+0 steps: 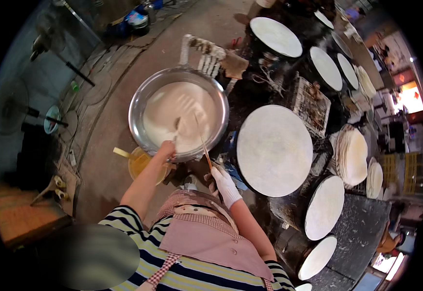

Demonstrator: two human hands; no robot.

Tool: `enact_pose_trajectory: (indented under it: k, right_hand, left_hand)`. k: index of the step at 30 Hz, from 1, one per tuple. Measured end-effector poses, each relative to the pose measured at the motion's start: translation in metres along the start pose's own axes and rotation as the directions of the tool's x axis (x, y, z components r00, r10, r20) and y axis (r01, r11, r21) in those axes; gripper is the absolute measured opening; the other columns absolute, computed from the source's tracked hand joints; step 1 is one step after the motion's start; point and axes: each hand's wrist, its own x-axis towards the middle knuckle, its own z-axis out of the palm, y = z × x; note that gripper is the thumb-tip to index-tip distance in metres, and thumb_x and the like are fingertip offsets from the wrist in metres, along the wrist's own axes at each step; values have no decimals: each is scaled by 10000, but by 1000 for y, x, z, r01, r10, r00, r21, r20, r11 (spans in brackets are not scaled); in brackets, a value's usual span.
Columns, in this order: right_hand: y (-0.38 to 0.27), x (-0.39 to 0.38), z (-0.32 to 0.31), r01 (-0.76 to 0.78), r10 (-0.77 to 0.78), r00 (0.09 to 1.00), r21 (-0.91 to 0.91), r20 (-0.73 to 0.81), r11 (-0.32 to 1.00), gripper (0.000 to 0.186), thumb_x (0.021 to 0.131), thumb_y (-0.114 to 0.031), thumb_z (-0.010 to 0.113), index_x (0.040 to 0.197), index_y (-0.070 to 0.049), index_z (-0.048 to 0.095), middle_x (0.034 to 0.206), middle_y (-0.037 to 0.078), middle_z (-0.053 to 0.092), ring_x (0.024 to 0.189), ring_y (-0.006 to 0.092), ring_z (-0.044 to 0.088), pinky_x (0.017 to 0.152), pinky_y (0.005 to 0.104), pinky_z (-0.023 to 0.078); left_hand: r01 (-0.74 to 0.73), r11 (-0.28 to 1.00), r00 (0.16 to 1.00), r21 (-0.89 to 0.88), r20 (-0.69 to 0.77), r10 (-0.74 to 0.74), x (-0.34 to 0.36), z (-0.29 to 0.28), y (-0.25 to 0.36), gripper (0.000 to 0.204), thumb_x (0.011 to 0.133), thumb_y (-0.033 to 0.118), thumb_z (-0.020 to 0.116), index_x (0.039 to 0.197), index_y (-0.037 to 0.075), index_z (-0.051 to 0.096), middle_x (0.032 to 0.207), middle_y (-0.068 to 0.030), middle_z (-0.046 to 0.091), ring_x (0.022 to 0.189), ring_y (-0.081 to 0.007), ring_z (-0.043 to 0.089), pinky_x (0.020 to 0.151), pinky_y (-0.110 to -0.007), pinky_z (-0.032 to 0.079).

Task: The person ladles batter onto multiple hot griddles and spreads it into thin circles using a wooden spreader. They flip the crepes with a ladle and stack the finished ones on a nearby surface. The process is repeated continuously across several griddles.

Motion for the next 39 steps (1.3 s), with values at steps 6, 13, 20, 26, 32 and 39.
enact_pose_trajectory:
  k: [6,13,20,26,32,39]
  right_hand:
    - [28,99,41,-25,38,998,224,-53,974,161,879,-232,448,958,-92,455,716,55,516,474,93,399,361,202,277]
    - [35,42,55,120,-109,992,190,-66,974,155,883,-206,432,982,-91,464,665,31,489,433,80,389,346,207,265]
    - [54,8,99,555,-556,831,-44,-32,831,352,896,-188,432,1218,-49,462,710,-14,498,498,40,403,432,206,348]
    - [71,-7,139,672,-674,738,112,-29,732,361,914,-180,425,1246,-41,405,688,19,519,413,45,388,362,195,314]
    - [61,3,149,823,-827,561,-72,-44,563,417,913,-176,424,1305,-57,343,764,7,513,486,27,381,430,173,337]
    - [19,3,151,911,-980,127,-372,-153,176,423,887,-106,442,1276,37,357,937,50,551,690,50,463,593,171,397]
  left_hand:
    - [285,784,930,-552,359,-85,25,39,-11,232,908,171,269,946,8,430,534,13,350,372,-67,308,316,-220,278]
    - [145,743,894,-654,408,185,-55,36,25,284,938,212,250,1008,3,429,540,36,324,371,-47,287,314,-204,265]
    - [-237,807,869,-542,254,425,-165,12,70,288,940,207,265,1076,10,424,570,42,320,394,-39,280,342,-198,260]
    - [-403,804,821,-437,216,528,-236,-4,87,297,942,230,293,1089,38,466,560,71,301,387,-10,261,333,-171,246]
    - [-520,755,732,-400,247,635,-272,-14,115,287,930,245,342,1102,46,457,548,49,311,380,-28,269,338,-198,251]
    - [-733,585,510,-347,289,810,-268,-27,165,287,940,250,364,1117,61,486,512,30,328,315,-56,281,287,-223,251]
